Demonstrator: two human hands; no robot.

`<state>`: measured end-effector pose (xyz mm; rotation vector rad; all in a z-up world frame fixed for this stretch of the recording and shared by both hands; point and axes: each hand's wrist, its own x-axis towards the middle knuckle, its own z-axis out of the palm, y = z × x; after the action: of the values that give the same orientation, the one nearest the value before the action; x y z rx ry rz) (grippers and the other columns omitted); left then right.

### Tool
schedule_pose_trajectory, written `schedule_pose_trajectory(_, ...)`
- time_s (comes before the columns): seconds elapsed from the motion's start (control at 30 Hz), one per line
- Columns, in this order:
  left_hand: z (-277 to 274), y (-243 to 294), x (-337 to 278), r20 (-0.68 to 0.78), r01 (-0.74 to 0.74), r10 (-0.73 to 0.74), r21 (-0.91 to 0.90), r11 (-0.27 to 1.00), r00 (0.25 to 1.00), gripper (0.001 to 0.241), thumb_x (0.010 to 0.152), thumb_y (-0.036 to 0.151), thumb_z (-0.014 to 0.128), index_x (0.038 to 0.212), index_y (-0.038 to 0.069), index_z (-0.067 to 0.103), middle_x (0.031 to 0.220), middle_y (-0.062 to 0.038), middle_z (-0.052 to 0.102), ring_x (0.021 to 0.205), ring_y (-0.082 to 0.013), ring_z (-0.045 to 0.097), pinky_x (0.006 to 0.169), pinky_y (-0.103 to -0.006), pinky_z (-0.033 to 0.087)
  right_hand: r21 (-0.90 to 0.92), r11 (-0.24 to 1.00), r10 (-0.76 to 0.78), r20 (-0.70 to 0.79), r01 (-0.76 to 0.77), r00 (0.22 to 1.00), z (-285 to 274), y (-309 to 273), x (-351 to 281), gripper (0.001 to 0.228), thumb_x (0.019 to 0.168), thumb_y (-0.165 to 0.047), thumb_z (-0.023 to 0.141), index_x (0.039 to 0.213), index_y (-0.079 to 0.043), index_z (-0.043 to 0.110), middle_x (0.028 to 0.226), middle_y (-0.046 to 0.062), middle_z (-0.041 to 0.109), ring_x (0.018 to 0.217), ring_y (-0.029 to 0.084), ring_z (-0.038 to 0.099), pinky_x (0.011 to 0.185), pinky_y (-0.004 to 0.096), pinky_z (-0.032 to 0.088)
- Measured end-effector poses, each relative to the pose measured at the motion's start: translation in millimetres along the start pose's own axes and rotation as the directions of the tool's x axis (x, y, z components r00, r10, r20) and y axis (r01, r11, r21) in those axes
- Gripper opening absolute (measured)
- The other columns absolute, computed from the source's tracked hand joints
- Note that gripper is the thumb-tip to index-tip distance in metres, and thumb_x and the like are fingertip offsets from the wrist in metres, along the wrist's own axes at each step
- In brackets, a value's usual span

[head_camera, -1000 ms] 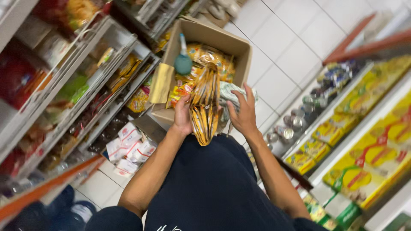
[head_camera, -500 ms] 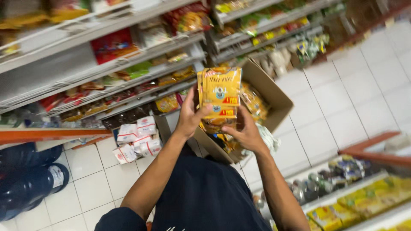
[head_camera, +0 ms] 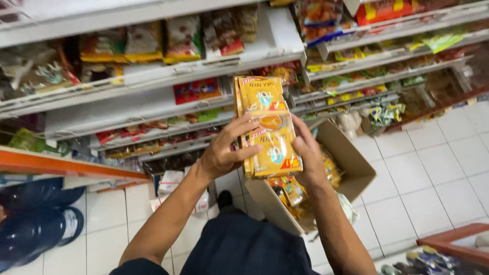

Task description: The person scans items using a handheld scanner, wipes some items with a cloth, and places packets on store shelves.

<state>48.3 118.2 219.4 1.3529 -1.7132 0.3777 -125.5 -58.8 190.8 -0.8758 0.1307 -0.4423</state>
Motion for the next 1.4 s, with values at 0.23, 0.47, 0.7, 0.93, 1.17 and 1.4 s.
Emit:
schedule_pose_trajectory(0.23, -20, -8, -4, -0.193, 0.223, -0.266, -0.217, 0.950, 0.944, 0.061, 0.087, 0.010, 0.082, 0.141, 0.018, 0.056, 0.159, -0.026, 0.030, 0.152, -0.0411, 0.032, 0.125, -0.0466, 0.034, -0.309, 0.908, -0.266, 0.094, 0.283, 0.959, 42, 0, 28, 0.074, 0.092, -0.013, 0.072, 0.154, 0.000, 0.035, 0.154, 0.020, 0.049, 0.142, 0.028, 0.050, 0.121, 0.043, 0.042)
schedule_pose_trajectory(0.47, -50, -15, -14, 0.075, 0.380, -0.564, -0.810, 0.447, 0.822, 0.086, 0.094, 0.031, 0.078, 0.163, 0.003, 0.034, 0.173, -0.018, 0.029, 0.158, -0.0304, 0.037, 0.130, -0.0422, 0.034, -0.261, 0.858, -0.402, 0.194, 0.442, 0.895, 77, -5, 48, 0.076, 0.091, -0.004, 0.071, 0.156, -0.004, 0.031, 0.154, 0.019, 0.048, 0.145, 0.028, 0.047, 0.121, 0.046, 0.042)
schedule_pose_trajectory(0.7, -112, -20, 28, -0.187, 0.116, -0.249, -0.529, 0.841, 0.950, 0.099, 0.088, 0.023, 0.093, 0.166, 0.016, 0.032, 0.180, -0.019, 0.014, 0.163, -0.0284, 0.023, 0.132, -0.0412, 0.030, -0.222, 0.757, -0.544, 0.307, 0.615, 0.781, 135, -18, 89, 0.074, 0.094, 0.001, 0.068, 0.156, -0.007, 0.028, 0.157, 0.016, 0.044, 0.147, 0.025, 0.045, 0.124, 0.045, 0.040)
schedule_pose_trajectory(0.93, -187, -22, 64, -0.328, 0.111, -0.179, -0.215, 0.970, 0.928, 0.093, 0.078, 0.025, 0.093, 0.158, 0.013, 0.047, 0.174, -0.021, 0.024, 0.164, -0.0332, 0.027, 0.134, -0.0433, 0.032, -0.383, 0.682, -0.439, 0.466, 0.623, 0.768, 201, -35, 116, 0.075, 0.092, -0.003, 0.069, 0.155, -0.004, 0.028, 0.155, 0.016, 0.044, 0.135, 0.024, 0.054, 0.111, 0.040, 0.049)
schedule_pose_trajectory(1.17, -243, -36, 108, -0.375, 0.063, -0.067, -0.023, 0.998, 0.925, 0.091, 0.085, 0.028, 0.090, 0.160, 0.007, 0.043, 0.173, -0.021, 0.034, 0.156, -0.0264, 0.039, 0.130, -0.0375, 0.034, -0.355, 0.573, -0.476, 0.589, 0.738, 0.653, 260, -58, 146, 0.099, 0.082, 0.008, 0.078, 0.160, -0.002, 0.018, 0.155, 0.016, 0.041, 0.143, 0.026, 0.050, 0.116, 0.042, 0.050)
schedule_pose_trajectory(1.4, -283, -55, 153, -0.494, 0.102, -0.067, 0.044, 0.994, 0.867, 0.075, 0.092, 0.038, 0.083, 0.151, 0.004, 0.054, 0.159, -0.022, 0.054, 0.144, -0.0266, 0.060, 0.122, -0.0352, 0.049, -0.248, 0.457, -0.614, 0.606, 0.854, 0.505, 309, -81, 196, 0.090, 0.092, 0.011, 0.076, 0.162, -0.003, 0.021, 0.154, 0.020, 0.048, 0.143, 0.026, 0.055, 0.119, 0.041, 0.053)
